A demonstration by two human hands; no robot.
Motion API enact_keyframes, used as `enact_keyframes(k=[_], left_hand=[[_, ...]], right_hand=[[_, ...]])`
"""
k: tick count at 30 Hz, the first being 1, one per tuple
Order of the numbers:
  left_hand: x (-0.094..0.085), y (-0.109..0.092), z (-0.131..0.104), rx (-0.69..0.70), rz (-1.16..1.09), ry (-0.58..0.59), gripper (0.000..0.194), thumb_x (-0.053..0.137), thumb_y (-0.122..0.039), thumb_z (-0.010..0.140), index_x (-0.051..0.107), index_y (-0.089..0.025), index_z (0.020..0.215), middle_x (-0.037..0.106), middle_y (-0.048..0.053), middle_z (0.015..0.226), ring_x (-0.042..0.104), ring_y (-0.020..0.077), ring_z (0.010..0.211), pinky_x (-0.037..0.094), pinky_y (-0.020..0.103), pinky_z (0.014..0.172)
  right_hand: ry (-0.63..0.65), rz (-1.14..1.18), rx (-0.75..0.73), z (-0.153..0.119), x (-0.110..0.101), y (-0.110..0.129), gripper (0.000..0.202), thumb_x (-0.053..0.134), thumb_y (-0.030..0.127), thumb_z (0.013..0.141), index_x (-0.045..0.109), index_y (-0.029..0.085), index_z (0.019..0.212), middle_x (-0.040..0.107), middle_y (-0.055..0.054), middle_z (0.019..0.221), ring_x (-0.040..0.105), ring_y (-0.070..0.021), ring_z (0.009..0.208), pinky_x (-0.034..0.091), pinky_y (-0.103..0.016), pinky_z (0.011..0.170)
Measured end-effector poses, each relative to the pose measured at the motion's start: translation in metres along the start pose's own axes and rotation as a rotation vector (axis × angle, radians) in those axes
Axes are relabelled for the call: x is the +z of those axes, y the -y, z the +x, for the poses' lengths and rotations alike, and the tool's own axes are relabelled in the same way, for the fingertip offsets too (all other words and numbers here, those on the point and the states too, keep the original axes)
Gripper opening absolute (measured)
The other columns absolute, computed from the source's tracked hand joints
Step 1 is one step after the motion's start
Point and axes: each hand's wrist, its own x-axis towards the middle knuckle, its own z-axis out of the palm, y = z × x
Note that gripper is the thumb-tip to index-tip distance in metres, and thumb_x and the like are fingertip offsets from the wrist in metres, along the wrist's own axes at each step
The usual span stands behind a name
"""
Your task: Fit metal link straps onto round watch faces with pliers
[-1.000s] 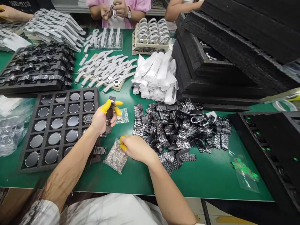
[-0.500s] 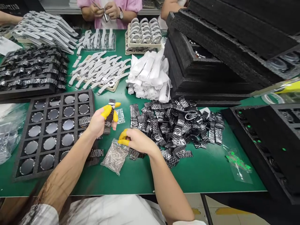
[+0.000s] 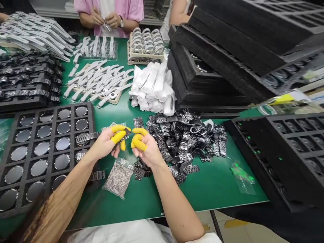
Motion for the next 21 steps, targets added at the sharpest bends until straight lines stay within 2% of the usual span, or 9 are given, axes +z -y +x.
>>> enact_keyframes(k=[6, 11, 14, 21], left_hand=[[-0.0004, 0.0013, -0.0005, -0.058, 0.091, 0.073, 0.051, 0.068, -0.05, 0.096, 0.062, -0.015, 0.134, 0.067, -0.004, 0.059, 0.058, 0.01, 0.033, 0.039, 0.015, 0.032], [-0.0023, 0.0032, -0.0011, -0.081, 0.087, 0.084, 0.049, 0.069, -0.048, 0.095, 0.066, -0.015, 0.131, 0.067, -0.003, 0.058, 0.057, 0.0102, 0.032, 0.04, 0.016, 0.033], [-0.0017, 0.0026, -0.0019, -0.076, 0.061, 0.094, 0.051, 0.071, -0.049, 0.094, 0.067, -0.015, 0.131, 0.068, -0.003, 0.059, 0.058, 0.0102, 0.033, 0.039, 0.015, 0.032], [-0.0001, -0.0005, -0.0023, -0.081, 0.072, 0.055, 0.055, 0.073, -0.051, 0.091, 0.066, -0.015, 0.132, 0.067, -0.004, 0.058, 0.058, 0.0104, 0.033, 0.04, 0.016, 0.033]], right_hand=[[0.052, 0.111, 0.077, 0.0027, -0.0049, -0.0017, 0.065, 0.097, 0.051, 0.068, 0.062, 0.021, 0.113, 0.051, 0.012, 0.057, 0.029, -0.003, 0.036, 0.019, -0.018, 0.035], [0.116, 0.137, 0.127, 0.0025, -0.0073, -0.0013, 0.059, 0.097, 0.05, 0.069, 0.063, 0.02, 0.107, 0.048, 0.013, 0.054, 0.025, -0.0031, 0.035, 0.017, -0.018, 0.034], [0.094, 0.143, 0.134, 0.0032, -0.0057, -0.0004, 0.059, 0.098, 0.048, 0.068, 0.064, 0.021, 0.107, 0.046, 0.013, 0.055, 0.024, -0.0036, 0.038, 0.017, -0.018, 0.033], [0.022, 0.186, 0.124, 0.0046, -0.0055, 0.0035, 0.053, 0.097, 0.04, 0.069, 0.067, 0.02, 0.108, 0.052, 0.01, 0.061, 0.023, -0.002, 0.04, 0.015, -0.016, 0.034]])
